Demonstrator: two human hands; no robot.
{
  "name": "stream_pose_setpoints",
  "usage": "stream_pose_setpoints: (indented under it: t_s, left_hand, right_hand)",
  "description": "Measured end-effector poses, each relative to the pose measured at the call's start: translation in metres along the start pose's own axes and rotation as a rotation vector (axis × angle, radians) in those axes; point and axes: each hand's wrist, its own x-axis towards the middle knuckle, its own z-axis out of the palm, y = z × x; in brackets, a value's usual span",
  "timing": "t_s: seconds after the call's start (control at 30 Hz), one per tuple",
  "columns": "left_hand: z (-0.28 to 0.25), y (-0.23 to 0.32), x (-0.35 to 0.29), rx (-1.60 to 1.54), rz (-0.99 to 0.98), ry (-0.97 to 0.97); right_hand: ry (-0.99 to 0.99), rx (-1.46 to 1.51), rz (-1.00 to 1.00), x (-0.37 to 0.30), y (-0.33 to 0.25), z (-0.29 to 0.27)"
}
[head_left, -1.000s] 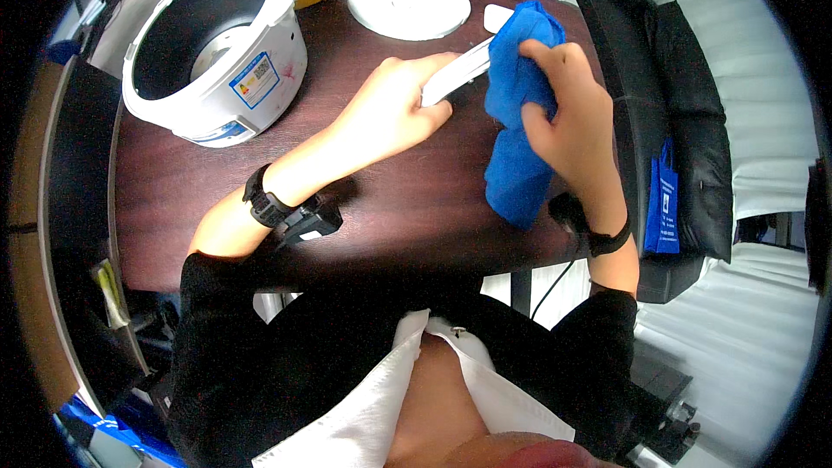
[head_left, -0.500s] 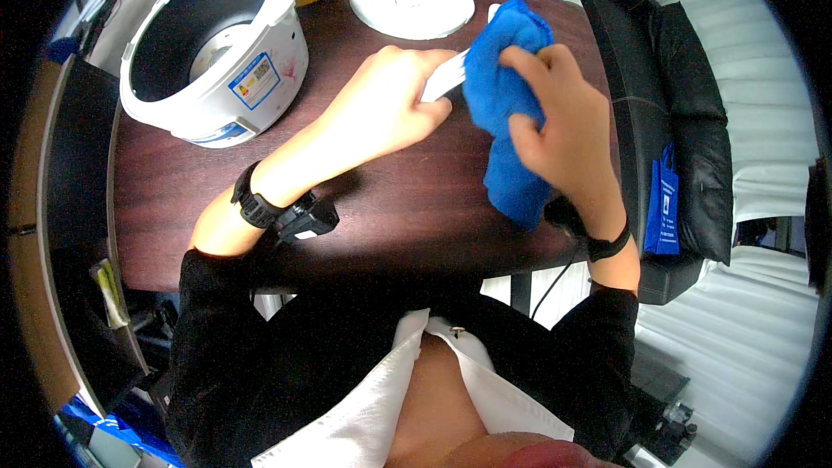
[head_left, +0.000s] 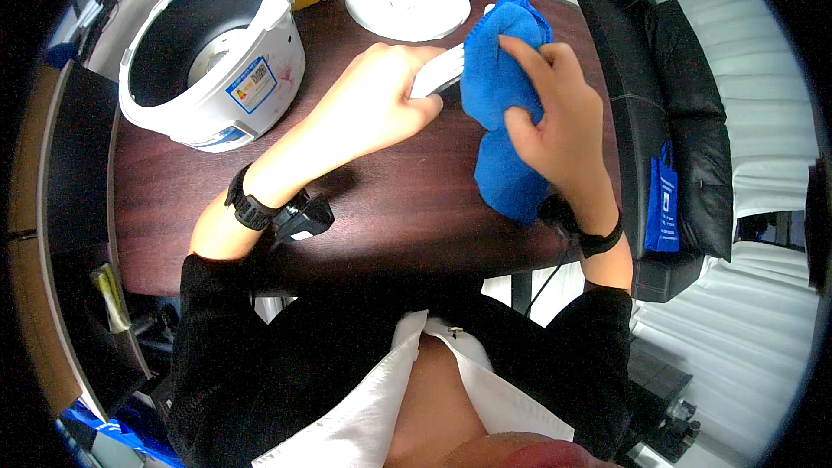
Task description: The person uses a screwdriver to remove screws from a white plastic lid and a perforated metal tray of a rice cooker, then wipes the tray with a blue cloth. The person continues to unscrew and separate components of the lid assembly.
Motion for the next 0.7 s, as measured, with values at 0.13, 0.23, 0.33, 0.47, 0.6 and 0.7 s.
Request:
stream_pose_setpoints:
  t_s: [0.13, 0.23, 0.33, 0.47, 0.6, 0.7]
  left_hand:
    - [-0.004, 0.008, 0.000, -0.014, -0.031, -0.026]
    - [-0.003, 0.007, 0.003, 0.023, 0.008, -0.010]
    - [0.002, -0.002, 0.003, -0.003, 0.065, 0.040]
    - [0.001, -0.003, 0.003, -0.027, 0.081, 0.086]
    - [-0.005, 0.003, 0.002, 0.092, 0.036, 0.020]
    - [-0.006, 0.004, 0.000, 0.045, 0.036, 0.035]
  right_hand:
    - [-0.026, -0.064, 0.044, 0.000, 0.012, 0.000]
    - [0.002, -0.068, 0.002, 0.001, 0.002, 0.004]
    - [0.009, -0.107, -0.108, 0.005, -0.011, 0.005]
    - [0.000, -0.051, -0.054, 0.007, 0.006, 0.007]
    - [-0.031, -0.067, -0.070, 0.004, -0.010, 0.007]
    - [-0.066, -0.040, -0.093, 0.008, -0.011, 0.006]
